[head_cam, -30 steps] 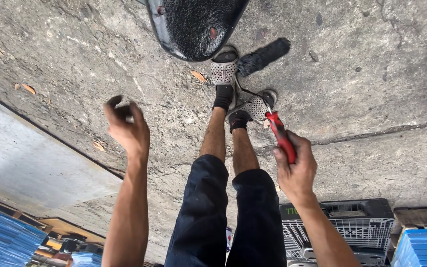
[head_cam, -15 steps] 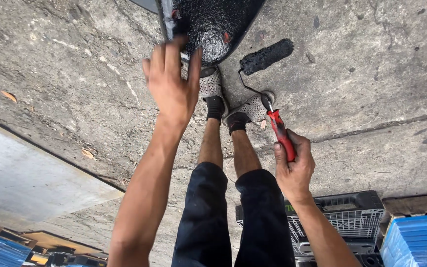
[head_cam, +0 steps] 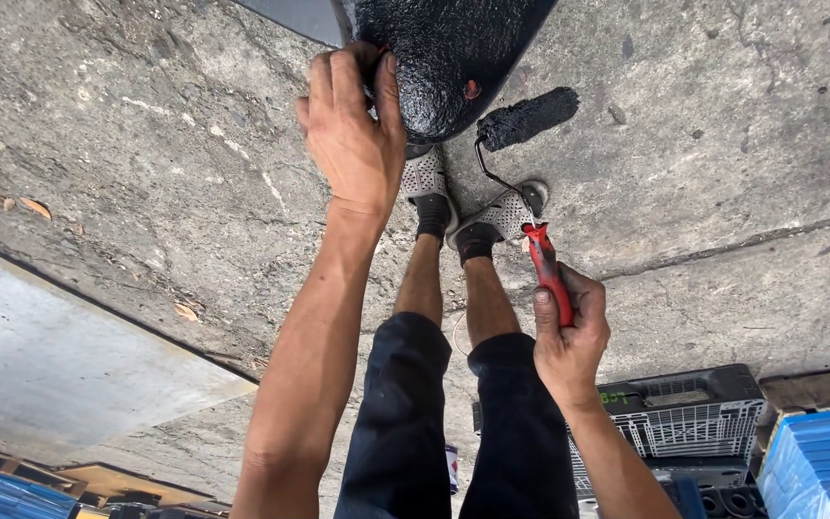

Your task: Painting metal dock bollards with black paint using a roller and a brush.

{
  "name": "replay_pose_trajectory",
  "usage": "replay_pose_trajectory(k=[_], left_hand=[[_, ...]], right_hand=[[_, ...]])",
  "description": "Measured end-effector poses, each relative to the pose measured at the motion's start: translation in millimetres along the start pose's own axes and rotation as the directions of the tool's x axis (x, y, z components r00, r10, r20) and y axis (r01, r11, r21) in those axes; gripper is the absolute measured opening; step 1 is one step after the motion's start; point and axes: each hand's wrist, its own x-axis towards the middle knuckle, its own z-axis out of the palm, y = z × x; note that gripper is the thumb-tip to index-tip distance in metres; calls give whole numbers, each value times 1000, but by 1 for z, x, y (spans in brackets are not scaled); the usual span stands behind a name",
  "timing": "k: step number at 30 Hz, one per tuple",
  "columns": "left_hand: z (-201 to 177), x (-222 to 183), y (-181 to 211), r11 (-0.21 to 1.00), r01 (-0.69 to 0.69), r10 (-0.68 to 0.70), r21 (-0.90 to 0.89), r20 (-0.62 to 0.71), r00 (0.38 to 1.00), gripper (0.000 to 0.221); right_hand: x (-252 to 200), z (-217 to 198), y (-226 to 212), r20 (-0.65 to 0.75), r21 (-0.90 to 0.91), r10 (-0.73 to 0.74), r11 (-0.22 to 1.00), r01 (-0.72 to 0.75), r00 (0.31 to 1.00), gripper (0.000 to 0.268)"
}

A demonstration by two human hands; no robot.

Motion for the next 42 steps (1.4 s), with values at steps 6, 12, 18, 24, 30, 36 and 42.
replay_pose_trajectory(k=[6,12,18,24,30,36,42], left_hand=[[-55,-49,-42,975,113,-114,-194,1,993,12],[-127,-237,-226,853,514,-520,87,220,825,45],[-183,-369,-289,357,836,-889,417,428,167,39],[-151,-303,-217,416,876,-800,245,555,225,36],[-143,-182,-120,644,757,-650,111,601,465,39],[-140,-166,-116,648,761,-562,-44,647,516,30],[-137,-205,-142,568,822,-603,43,702,380,30]], right_hand=[[-2,5,-5,-8,-59,-23,998,22,1000,34],[21,30,2,-11,-181,-209,962,203,978,31],[22,38,-10,23,-291,-173,941,172,985,30],[39,37,-30,-14,-261,-137,957,128,991,29],[27,24,-26,-96,-256,-109,963,82,989,30],[17,17,-19,-120,-199,-88,978,63,989,29],[20,56,-13,-30,-161,-47,986,42,998,28]])
